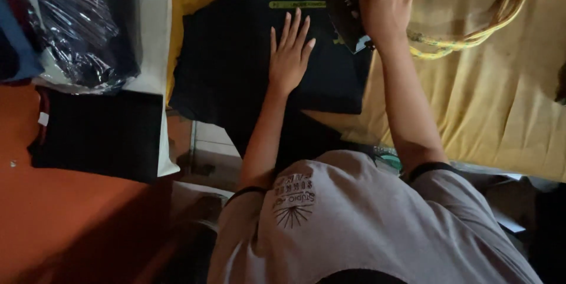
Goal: The person unfolds a black garment on a yellow surface, smooths it by hand, and presses it with an iron. They then fold the garment into a smaller rectangle, pressing it with the iron after each fold.
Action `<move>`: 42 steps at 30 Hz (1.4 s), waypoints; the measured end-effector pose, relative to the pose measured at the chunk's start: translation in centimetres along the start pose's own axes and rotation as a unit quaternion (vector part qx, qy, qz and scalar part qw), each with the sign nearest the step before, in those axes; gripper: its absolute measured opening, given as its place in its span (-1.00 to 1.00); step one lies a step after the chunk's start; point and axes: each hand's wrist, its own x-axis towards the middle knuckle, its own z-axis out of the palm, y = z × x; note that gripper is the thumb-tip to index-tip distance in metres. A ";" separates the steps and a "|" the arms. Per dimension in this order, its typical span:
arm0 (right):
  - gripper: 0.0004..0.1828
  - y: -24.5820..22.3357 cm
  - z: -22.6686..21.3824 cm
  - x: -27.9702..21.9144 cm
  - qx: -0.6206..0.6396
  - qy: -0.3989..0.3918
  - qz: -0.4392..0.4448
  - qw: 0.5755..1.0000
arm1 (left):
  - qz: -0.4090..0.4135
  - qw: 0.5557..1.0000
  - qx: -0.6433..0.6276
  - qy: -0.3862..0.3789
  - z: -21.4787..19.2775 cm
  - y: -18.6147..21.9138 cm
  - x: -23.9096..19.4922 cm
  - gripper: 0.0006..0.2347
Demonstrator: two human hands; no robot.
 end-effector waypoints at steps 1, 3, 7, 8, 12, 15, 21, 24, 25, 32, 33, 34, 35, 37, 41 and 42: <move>-0.60 0.2 -0.1 -0.2 0.034 0.000 -0.026 0.999 | 0.004 1.000 0.007 0.020 0.6 -0.2 0.0 -0.54; -0.46 -0.5 -4.9 -2.7 0.096 -0.026 -0.034 0.994 | 0.000 1.000 0.007 0.014 0.5 -0.2 -0.3 -0.53; -0.21 -2.1 -12.8 -7.9 0.222 -0.046 -0.069 0.972 | -0.005 1.000 -0.007 0.002 0.6 -0.3 0.1 -0.51; -0.21 -2.2 -13.5 -9.4 0.219 -0.049 -0.067 0.972 | -0.004 1.000 -0.011 -0.001 0.4 0.0 0.1 -0.51; -0.25 -3.3 -15.3 -12.8 0.124 -0.138 -0.048 0.981 | -0.008 1.000 0.008 0.008 0.1 0.1 0.0 -0.52; -0.25 -3.8 -14.9 -12.1 0.106 -0.093 -0.050 0.989 | -0.012 1.000 0.004 0.006 -0.1 0.3 0.0 -0.51; -0.34 -3.7 -6.7 -5.8 -0.073 0.078 -0.054 0.993 | 0.003 1.000 -0.001 0.027 0.6 -0.2 -0.3 -0.53; -0.57 -2.5 0.1 -1.4 -0.096 0.109 -0.045 0.988 | -0.005 1.000 0.000 0.013 -0.2 0.0 0.0 -0.51; -0.75 -2.0 2.8 -0.2 -0.110 0.113 -0.038 0.987 | -0.011 1.000 -0.003 -0.003 -0.6 0.2 -0.1 -0.50; -0.85 -1.0 0.4 -0.3 0.104 0.035 -0.062 0.992 | -0.005 0.997 -0.047 0.067 0.3 0.1 -0.5 -0.48; -0.66 -1.3 -1.0 -1.3 0.064 0.034 -0.089 0.993 | -0.006 0.998 -0.036 0.051 0.1 0.2 -0.5 -0.48; -0.44 -1.5 -2.4 -2.4 0.024 0.032 -0.115 0.993 | -0.007 0.999 -0.024 0.034 -0.2 0.3 -0.4 -0.49; -0.44 -2.4 -4.9 -3.8 0.024 0.033 -0.118 0.992 | -0.009 0.999 -0.024 0.036 -0.1 0.1 -0.5 -0.49; -0.38 -3.8 -9.8 -6.5 0.095 -0.092 -0.110 0.985 | -0.008 0.999 -0.028 0.034 0.4 -0.1 -0.4 -0.57; -0.26 -5.6 -14.3 -11.1 0.161 -0.034 -0.150 0.975 | 0.000 0.996 -0.068 0.056 1.1 -0.6 -0.4 -0.56; -0.29 -6.2 -14.9 -11.7 0.129 -0.042 -0.136 0.981 | -0.001 0.993 -0.097 0.067 1.2 -0.6 -0.3 -0.57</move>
